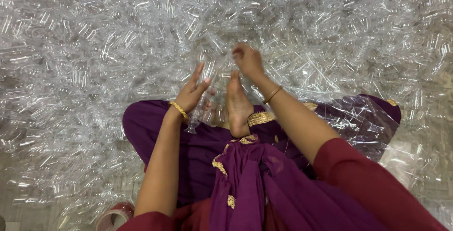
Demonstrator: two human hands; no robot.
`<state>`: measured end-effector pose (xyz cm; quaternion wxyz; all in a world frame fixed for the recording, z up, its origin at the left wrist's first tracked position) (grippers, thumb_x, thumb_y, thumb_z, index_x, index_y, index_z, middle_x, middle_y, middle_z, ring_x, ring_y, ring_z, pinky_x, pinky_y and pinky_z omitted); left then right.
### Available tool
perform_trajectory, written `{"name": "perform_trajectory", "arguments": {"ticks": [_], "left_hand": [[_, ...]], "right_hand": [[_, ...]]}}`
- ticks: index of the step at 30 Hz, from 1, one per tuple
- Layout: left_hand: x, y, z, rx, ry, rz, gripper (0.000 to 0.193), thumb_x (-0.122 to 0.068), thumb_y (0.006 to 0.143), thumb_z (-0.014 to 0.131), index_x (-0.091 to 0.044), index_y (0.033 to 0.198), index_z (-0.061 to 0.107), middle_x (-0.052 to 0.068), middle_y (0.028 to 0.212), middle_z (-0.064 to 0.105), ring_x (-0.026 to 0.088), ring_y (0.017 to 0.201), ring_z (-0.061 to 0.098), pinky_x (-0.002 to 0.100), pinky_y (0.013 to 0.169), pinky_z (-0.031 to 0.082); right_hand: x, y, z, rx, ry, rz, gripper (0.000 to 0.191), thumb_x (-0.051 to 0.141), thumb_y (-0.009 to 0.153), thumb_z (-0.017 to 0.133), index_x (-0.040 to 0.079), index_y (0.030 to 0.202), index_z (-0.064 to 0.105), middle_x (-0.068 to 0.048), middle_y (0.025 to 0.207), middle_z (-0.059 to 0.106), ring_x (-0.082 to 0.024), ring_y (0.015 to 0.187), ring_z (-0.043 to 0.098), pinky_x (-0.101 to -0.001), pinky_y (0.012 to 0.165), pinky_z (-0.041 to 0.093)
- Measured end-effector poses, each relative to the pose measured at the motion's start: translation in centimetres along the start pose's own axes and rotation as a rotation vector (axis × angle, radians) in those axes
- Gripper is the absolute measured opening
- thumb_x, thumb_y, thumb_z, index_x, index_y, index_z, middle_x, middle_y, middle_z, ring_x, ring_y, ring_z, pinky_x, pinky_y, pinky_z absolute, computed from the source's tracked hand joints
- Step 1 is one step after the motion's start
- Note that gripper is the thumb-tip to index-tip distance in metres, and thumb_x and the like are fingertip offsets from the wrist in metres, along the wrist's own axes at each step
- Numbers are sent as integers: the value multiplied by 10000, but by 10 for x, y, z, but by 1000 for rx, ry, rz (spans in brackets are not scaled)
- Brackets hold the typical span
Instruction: The person sits on the floor among large piles of clear plastic tubes and counts them by hand. They gather counted tubes into a bundle, wrap the bundle with clear plastic film, and set the wrapped bundle aside, repeating the counting and bundling with more tubes.
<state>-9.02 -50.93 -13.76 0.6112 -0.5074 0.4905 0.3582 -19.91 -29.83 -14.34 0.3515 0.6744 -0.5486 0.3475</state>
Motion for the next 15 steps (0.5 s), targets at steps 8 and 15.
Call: {"name": "perform_trajectory", "arguments": {"ticks": [8, 15], "left_hand": [[9, 9, 26, 145, 308, -92, 828, -480, 888, 551, -325, 1585, 132, 53, 1697, 187, 337, 1254, 639, 451, 773, 645], [9, -6, 33, -5, 363, 125, 763, -482, 993, 550, -312, 1644, 189, 139, 1663, 376, 387, 1347, 577, 444, 1011, 546]], "right_hand": [[-19, 29, -29, 633, 297, 269, 180, 87, 963, 654, 43, 1099, 763, -36, 924, 750, -93, 722, 665, -246, 642, 582], [-41, 20, -14, 328, -286, -30, 263, 230, 940, 731, 113, 1175, 756, -132, 1158, 693, -246, 1049, 666, -385, 904, 575]]}}
Point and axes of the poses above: each hand's wrist, its own y-axis towards the middle knuckle, its own z-axis out of the palm, x = y × z, the point moved 2 cm from there along y, towards the middle knuckle
